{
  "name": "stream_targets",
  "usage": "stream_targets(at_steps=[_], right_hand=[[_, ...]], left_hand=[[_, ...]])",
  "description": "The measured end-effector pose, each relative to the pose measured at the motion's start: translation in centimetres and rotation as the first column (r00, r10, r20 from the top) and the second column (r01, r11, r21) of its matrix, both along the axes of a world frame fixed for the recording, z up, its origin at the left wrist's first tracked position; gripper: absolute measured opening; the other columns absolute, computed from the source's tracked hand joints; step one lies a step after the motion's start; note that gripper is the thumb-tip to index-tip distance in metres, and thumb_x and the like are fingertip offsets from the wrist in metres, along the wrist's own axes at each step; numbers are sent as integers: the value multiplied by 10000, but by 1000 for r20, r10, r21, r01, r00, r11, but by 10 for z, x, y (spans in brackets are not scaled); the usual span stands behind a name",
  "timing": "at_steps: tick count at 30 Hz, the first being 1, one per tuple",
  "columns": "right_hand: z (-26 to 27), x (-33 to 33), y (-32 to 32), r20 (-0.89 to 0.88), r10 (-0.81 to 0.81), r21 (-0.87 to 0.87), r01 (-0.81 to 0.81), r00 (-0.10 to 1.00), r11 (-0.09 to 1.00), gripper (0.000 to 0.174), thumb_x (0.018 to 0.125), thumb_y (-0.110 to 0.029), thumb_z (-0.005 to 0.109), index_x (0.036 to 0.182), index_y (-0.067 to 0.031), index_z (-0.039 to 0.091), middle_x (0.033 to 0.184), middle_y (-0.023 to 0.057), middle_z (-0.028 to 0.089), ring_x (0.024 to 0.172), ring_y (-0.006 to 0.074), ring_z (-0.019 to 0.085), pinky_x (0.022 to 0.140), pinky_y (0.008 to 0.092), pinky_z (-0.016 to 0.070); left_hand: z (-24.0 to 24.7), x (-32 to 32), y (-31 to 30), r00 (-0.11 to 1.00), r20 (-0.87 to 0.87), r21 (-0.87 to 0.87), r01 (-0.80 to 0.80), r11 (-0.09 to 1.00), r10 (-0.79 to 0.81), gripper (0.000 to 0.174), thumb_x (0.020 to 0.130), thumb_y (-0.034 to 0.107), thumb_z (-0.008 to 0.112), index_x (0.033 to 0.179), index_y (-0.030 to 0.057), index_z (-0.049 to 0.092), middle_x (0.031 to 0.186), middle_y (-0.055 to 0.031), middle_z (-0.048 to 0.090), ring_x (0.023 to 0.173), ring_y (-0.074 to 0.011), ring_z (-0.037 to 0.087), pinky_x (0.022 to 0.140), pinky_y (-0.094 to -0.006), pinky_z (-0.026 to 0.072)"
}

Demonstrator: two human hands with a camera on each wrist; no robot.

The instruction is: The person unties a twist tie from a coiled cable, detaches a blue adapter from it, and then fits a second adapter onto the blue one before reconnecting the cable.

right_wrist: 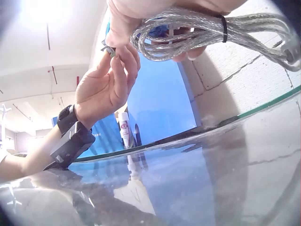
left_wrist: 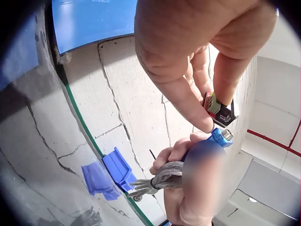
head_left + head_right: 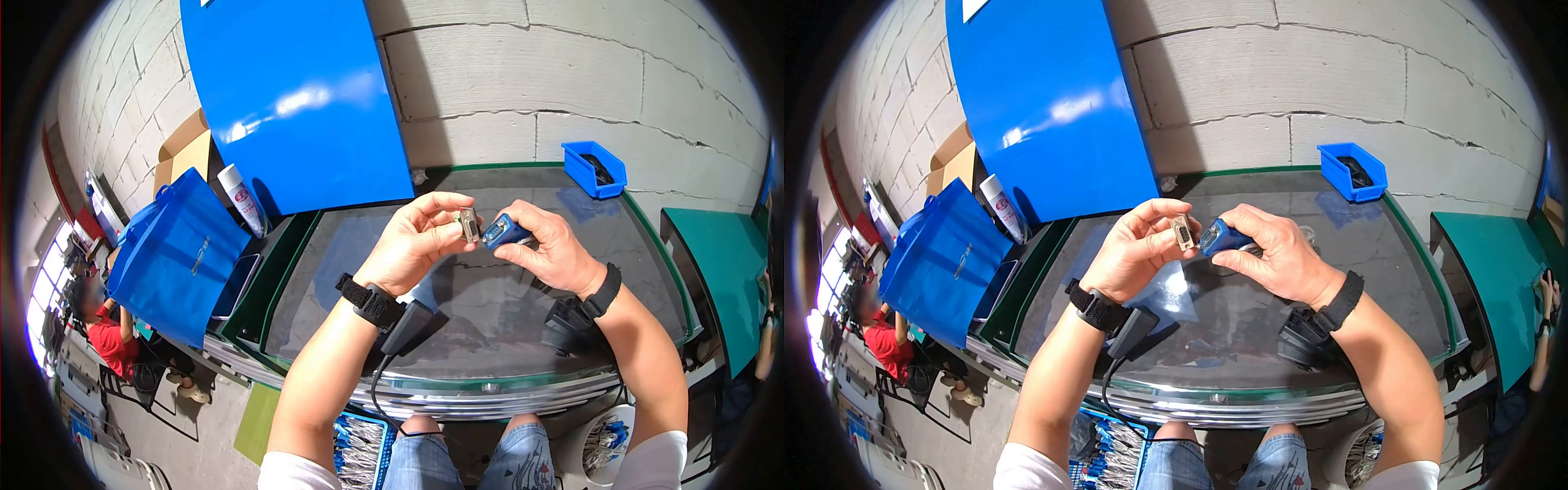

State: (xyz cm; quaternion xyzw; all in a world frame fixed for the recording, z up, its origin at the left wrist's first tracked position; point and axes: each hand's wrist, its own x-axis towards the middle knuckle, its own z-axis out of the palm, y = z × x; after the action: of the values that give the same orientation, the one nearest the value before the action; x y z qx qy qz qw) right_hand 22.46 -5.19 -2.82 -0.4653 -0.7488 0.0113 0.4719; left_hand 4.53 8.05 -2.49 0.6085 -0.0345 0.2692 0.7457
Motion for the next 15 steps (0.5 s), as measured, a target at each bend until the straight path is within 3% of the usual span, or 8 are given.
stream_targets(at_steps=[15], right_hand=[[0,0,0,23,12,28,-12,1000,1000,290,756,-171,712,975,-62,554,823,62,543,727,222,566,651,311,446]], left_hand=[[0,-1,-1,1000,4,20,17,1000,-17,351,791,120,688,1111,54,562,992,-112,628,870,-183,624,796,-312,512]])
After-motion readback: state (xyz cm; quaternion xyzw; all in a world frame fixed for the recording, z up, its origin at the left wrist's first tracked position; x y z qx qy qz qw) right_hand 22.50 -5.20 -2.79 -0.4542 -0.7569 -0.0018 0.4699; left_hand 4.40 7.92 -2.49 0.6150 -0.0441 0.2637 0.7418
